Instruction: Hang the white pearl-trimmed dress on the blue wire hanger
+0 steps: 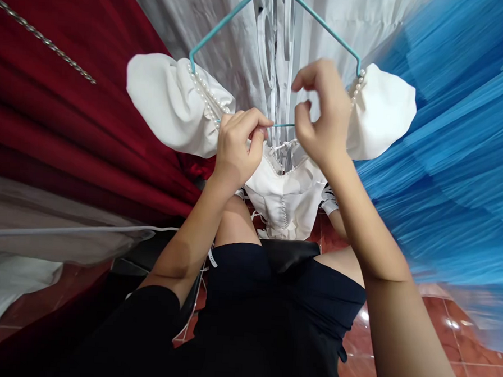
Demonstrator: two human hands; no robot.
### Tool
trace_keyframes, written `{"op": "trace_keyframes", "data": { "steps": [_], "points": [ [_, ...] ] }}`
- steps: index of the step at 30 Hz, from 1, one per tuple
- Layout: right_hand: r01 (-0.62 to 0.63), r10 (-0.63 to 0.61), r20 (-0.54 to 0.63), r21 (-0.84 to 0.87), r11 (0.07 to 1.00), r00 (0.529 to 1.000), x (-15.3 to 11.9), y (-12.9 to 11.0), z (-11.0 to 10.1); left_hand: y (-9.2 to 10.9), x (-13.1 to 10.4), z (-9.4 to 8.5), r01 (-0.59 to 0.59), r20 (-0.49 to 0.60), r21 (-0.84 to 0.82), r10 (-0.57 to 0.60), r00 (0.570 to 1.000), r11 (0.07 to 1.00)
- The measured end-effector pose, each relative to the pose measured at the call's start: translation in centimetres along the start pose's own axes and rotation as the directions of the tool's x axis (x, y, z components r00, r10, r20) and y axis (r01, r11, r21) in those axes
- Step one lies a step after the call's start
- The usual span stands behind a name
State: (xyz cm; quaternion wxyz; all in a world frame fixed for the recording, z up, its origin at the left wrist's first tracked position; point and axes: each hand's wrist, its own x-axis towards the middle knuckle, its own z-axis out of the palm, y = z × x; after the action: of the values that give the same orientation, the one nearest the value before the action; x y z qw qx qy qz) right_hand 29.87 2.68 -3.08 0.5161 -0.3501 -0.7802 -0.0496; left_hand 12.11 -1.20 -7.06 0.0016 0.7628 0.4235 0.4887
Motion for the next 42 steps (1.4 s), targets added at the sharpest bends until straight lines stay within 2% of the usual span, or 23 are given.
{"op": "trace_keyframes", "data": {
  "steps": [3,5,10,17,22,24,27,29,32,36,40,42],
  "points": [
    [-0.042,0.053,0.196,-0.057,0.997,0.979,-2.6,0.3,1.6,0.1,-0.1,0.2,-0.016,-0.017,0.026,0.016,1.000,1.000],
    [-0.014,0.023,0.236,-0.039,0.999,0.972,-3.8,0.6,2.3,0.3,-0.1,0.2,-0.008,-0.009,0.048,0.009,1.000,0.999],
    [0.043,-0.039,0.149,-0.029,0.999,0.988,-5.3,0.4,2.7,0.7,-0.6,0.0,0.044,0.041,0.104,-0.049,0.998,0.994],
    [0.036,-0.034,0.075,-0.016,0.999,0.997,-5.7,0.0,3.1,0.6,-0.9,0.3,0.025,-0.003,0.135,-0.025,1.000,0.991],
    [-0.024,0.024,0.008,0.001,1.000,1.000,-5.0,-0.4,3.5,1.5,-0.1,-1.3,-0.044,0.077,0.066,0.039,0.996,0.997],
    [-0.052,0.052,-0.008,0.008,0.999,0.999,-4.7,-0.7,3.6,1.9,0.0,-2.3,-0.063,0.019,0.044,0.063,0.998,0.997],
    [-0.072,0.073,-0.028,0.021,0.997,0.997,-4.5,-1.0,3.8,1.8,0.0,-3.8,-0.017,-0.225,0.151,0.051,0.973,0.988],
    [-0.076,0.077,-0.037,0.022,0.997,0.996,-4.6,-1.1,3.9,0.9,0.2,-4.5,0.046,-0.332,0.247,0.040,0.942,0.968],
    [-0.081,0.081,-0.028,0.006,0.997,0.996,-4.6,-1.2,3.8,-1.3,0.7,-5.4,0.135,-0.368,0.266,-0.029,0.929,0.955],
    [-0.104,0.103,-0.011,-0.042,0.994,0.995,-4.6,-1.3,3.5,-3.3,2.2,-6.4,0.180,-0.316,0.187,-0.114,0.942,0.966],
    [-0.114,0.114,-0.009,-0.051,0.992,0.993,-4.4,-1.3,3.2,-3.5,3.9,-8.7,0.089,-0.386,0.205,-0.003,0.922,0.975],
    [-0.113,0.113,-0.001,-0.038,0.993,0.994,-4.2,-1.3,3.1,-3.7,4.4,-10.1,0.064,-0.460,0.229,0.050,0.886,0.971]
  ]
}}
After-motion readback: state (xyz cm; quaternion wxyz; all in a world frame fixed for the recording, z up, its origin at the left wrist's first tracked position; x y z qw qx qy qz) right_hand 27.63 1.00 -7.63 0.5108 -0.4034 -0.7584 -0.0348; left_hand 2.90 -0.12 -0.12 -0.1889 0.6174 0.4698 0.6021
